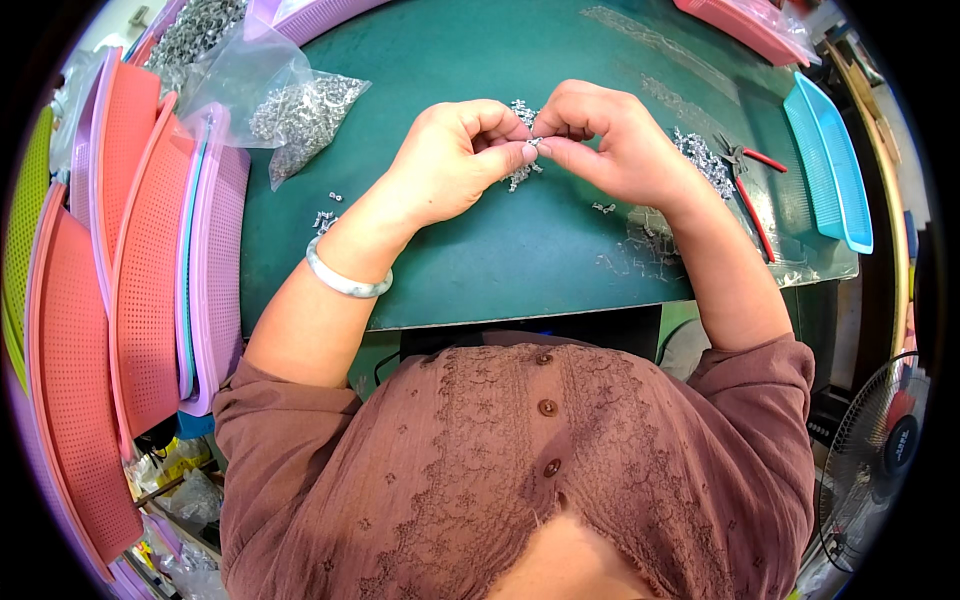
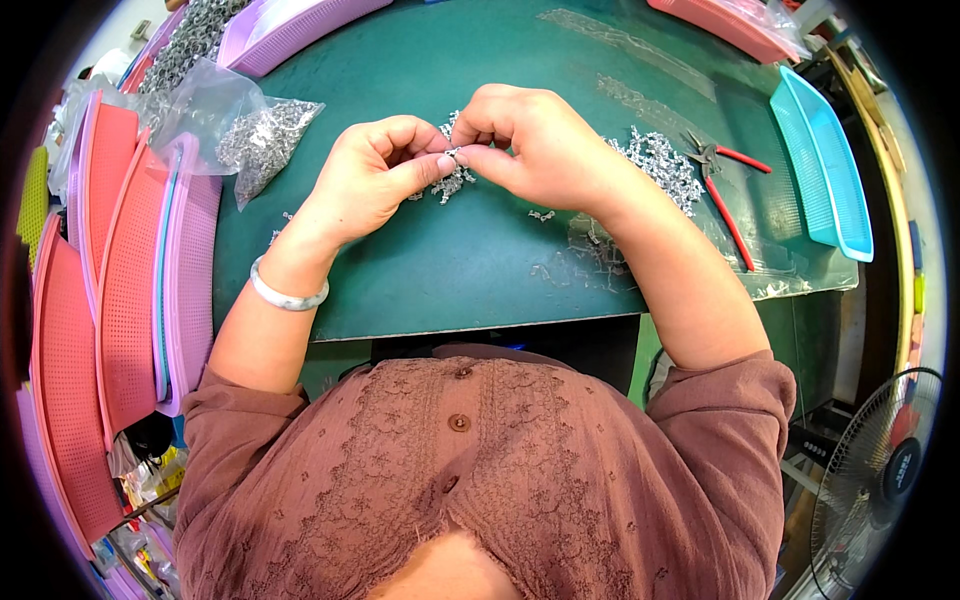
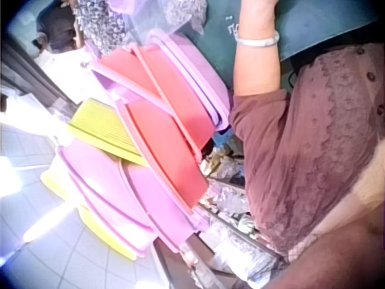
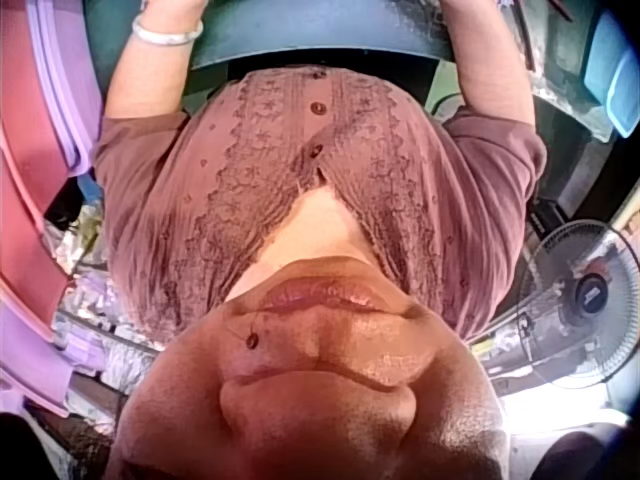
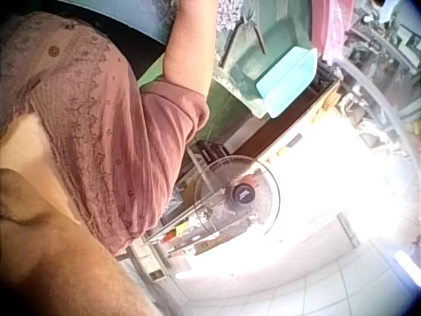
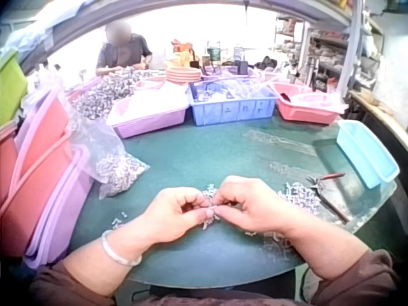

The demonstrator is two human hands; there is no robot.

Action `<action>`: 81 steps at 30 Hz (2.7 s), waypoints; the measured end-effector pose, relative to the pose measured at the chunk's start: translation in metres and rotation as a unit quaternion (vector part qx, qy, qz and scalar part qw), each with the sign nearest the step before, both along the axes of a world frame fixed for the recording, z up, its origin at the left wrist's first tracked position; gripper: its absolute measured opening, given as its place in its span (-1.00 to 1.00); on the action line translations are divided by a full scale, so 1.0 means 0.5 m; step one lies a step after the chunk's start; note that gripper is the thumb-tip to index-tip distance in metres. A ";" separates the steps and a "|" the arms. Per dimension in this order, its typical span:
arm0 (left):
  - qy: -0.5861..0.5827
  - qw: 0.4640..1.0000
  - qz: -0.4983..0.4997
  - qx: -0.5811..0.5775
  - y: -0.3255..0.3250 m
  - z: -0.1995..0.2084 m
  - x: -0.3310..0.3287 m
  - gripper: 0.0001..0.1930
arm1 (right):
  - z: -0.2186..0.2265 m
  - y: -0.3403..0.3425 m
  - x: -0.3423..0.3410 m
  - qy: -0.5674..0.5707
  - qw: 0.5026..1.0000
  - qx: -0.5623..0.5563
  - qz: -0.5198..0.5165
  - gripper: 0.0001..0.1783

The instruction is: The person sits at a green workbench and uses both hands to pick up small silver metal parts from a pile. They connect the parts together to form a chain-like structure, occasionally placing the assembled piece back on the table to continue adding more components.

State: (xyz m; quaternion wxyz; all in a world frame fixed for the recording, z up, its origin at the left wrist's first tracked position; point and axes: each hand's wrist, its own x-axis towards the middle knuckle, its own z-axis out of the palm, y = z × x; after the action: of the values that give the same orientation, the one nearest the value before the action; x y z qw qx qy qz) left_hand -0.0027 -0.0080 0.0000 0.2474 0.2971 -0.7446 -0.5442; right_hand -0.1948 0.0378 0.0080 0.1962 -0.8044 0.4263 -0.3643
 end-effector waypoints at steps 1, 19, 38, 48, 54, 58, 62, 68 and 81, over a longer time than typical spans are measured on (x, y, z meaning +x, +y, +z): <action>-0.001 1.000 0.003 -0.003 0.000 -0.001 0.000 -0.92 | 0.001 0.000 0.000 0.001 1.000 -0.003 0.000 -0.90; 0.032 0.999 -0.010 0.030 0.000 -0.001 0.001 -0.89 | 0.013 0.006 0.002 -0.007 1.000 -0.011 -0.001 -0.89; 0.033 0.994 -0.014 0.100 -0.003 0.002 0.003 -0.89 | 0.011 0.007 0.004 -0.003 1.000 -0.014 0.006 -0.88; 0.050 0.988 -0.007 0.144 0.000 0.006 0.004 -0.89 | 0.009 0.005 0.005 0.003 0.999 -0.027 0.025 -0.90; 0.057 0.988 -0.004 0.142 0.002 0.009 0.004 -0.88 | 0.007 0.004 0.003 0.000 0.999 -0.026 0.024 -0.90; 0.057 0.989 -0.004 0.139 0.002 0.010 0.004 -0.87 | 0.008 0.004 0.003 0.004 0.999 -0.028 0.025 -0.91; 0.066 0.988 -0.009 0.143 0.002 0.009 0.004 -0.87 | 0.007 0.004 0.002 -0.002 0.999 -0.031 0.027 -0.91; 0.061 0.988 -0.010 0.140 0.000 0.011 0.005 -0.87 | 0.013 0.007 0.005 0.003 0.999 -0.043 0.029 -0.91; 0.051 0.989 -0.020 0.137 -0.002 0.013 0.005 -0.88 | 0.018 0.012 0.008 0.013 0.998 -0.061 0.031 -0.91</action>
State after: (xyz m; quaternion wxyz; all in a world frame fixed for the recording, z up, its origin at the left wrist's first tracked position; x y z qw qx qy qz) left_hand -0.0003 -0.0087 0.0063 0.2308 0.2854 -0.6551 -0.6604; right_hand -0.1906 0.0439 0.0172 0.1524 -0.8325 0.3803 -0.3730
